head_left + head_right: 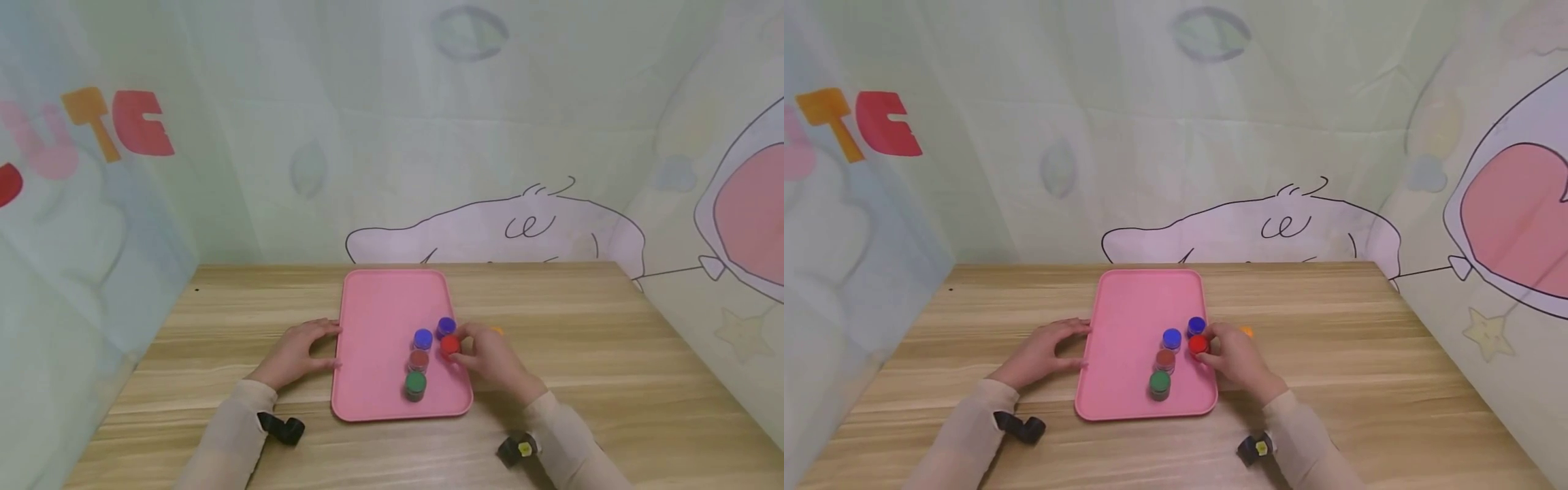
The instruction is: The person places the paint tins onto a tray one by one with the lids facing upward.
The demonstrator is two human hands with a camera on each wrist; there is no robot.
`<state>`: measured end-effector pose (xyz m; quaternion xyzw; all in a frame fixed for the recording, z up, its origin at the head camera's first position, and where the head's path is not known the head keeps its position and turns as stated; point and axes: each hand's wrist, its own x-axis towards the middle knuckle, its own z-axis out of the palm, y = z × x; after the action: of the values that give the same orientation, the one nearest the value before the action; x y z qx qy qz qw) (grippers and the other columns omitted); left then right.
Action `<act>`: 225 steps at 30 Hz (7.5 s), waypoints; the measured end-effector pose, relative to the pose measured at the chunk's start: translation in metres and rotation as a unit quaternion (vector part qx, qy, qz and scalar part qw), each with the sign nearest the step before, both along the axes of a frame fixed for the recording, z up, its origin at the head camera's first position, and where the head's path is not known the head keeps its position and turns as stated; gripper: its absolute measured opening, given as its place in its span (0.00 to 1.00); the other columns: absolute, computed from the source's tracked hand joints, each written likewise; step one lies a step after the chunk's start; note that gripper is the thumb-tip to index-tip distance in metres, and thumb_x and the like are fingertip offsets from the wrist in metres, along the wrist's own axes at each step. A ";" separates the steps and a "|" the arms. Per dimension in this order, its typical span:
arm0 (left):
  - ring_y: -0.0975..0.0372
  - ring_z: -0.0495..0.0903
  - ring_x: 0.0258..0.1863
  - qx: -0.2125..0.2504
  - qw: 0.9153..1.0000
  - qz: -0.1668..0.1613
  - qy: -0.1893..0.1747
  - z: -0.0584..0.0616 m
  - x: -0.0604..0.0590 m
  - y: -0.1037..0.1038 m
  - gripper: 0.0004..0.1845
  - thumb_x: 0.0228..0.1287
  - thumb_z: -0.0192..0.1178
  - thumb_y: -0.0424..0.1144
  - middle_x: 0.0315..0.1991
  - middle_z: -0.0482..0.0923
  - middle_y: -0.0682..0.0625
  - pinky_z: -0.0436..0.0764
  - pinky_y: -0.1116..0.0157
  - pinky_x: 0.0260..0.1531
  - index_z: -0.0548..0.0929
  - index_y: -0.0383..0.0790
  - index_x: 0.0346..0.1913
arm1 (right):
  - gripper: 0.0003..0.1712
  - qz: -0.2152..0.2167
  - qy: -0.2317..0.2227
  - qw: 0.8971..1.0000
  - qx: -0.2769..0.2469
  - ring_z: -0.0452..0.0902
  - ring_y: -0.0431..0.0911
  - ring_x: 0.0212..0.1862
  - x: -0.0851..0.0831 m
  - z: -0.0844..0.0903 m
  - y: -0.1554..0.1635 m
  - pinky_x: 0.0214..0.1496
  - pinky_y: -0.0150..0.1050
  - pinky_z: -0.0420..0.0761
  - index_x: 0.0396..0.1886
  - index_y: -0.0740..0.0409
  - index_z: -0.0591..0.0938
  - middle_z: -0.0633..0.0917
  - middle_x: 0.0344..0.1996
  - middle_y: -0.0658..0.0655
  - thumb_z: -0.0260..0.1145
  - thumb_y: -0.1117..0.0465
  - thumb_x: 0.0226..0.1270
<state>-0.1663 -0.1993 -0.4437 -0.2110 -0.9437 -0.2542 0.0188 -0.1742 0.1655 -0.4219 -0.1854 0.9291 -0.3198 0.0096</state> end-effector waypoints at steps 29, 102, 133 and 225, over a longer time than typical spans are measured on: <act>0.46 0.68 0.67 0.009 1.000 -0.007 0.001 -0.002 -0.002 -0.001 0.36 0.53 0.68 0.57 0.66 0.73 0.45 0.66 0.44 0.68 0.76 0.43 0.63 | 0.16 -0.007 0.067 0.993 0.095 0.77 0.42 0.37 0.001 0.000 -0.001 0.44 0.40 0.85 0.42 0.58 0.83 0.82 0.37 0.53 0.73 0.57 0.55; 0.46 0.69 0.67 0.013 1.000 -0.016 0.015 -0.003 -0.005 0.000 0.36 0.52 0.70 0.55 0.65 0.74 0.45 0.68 0.45 0.67 0.76 0.41 0.62 | 0.19 -0.051 0.047 0.986 0.154 0.81 0.58 0.48 -0.019 0.021 0.051 0.52 0.54 0.83 0.47 0.64 0.82 0.83 0.46 0.63 0.70 0.57 0.60; 0.47 0.69 0.67 0.008 1.000 -0.007 0.008 -0.005 -0.004 0.001 0.37 0.52 0.68 0.58 0.66 0.73 0.45 0.67 0.45 0.68 0.76 0.43 0.63 | 0.16 -0.001 -0.055 0.975 0.216 0.80 0.48 0.37 -0.043 0.034 0.049 0.47 0.47 0.84 0.41 0.64 0.84 0.86 0.34 0.57 0.71 0.57 0.58; 0.50 0.69 0.68 0.029 1.000 -0.010 -0.007 0.001 -0.006 -0.001 0.35 0.52 0.70 0.53 0.67 0.71 0.47 0.66 0.48 0.70 0.76 0.45 0.63 | 0.14 0.040 0.009 0.999 0.016 0.69 0.40 0.26 0.012 0.013 0.025 0.26 0.28 0.74 0.40 0.57 0.82 0.81 0.32 0.51 0.73 0.62 0.53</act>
<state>-0.1722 -0.2007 -0.4427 -0.2177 -0.9340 -0.2828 0.0154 -0.1618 0.1900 -0.4088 -0.2251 0.9261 -0.3024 0.0167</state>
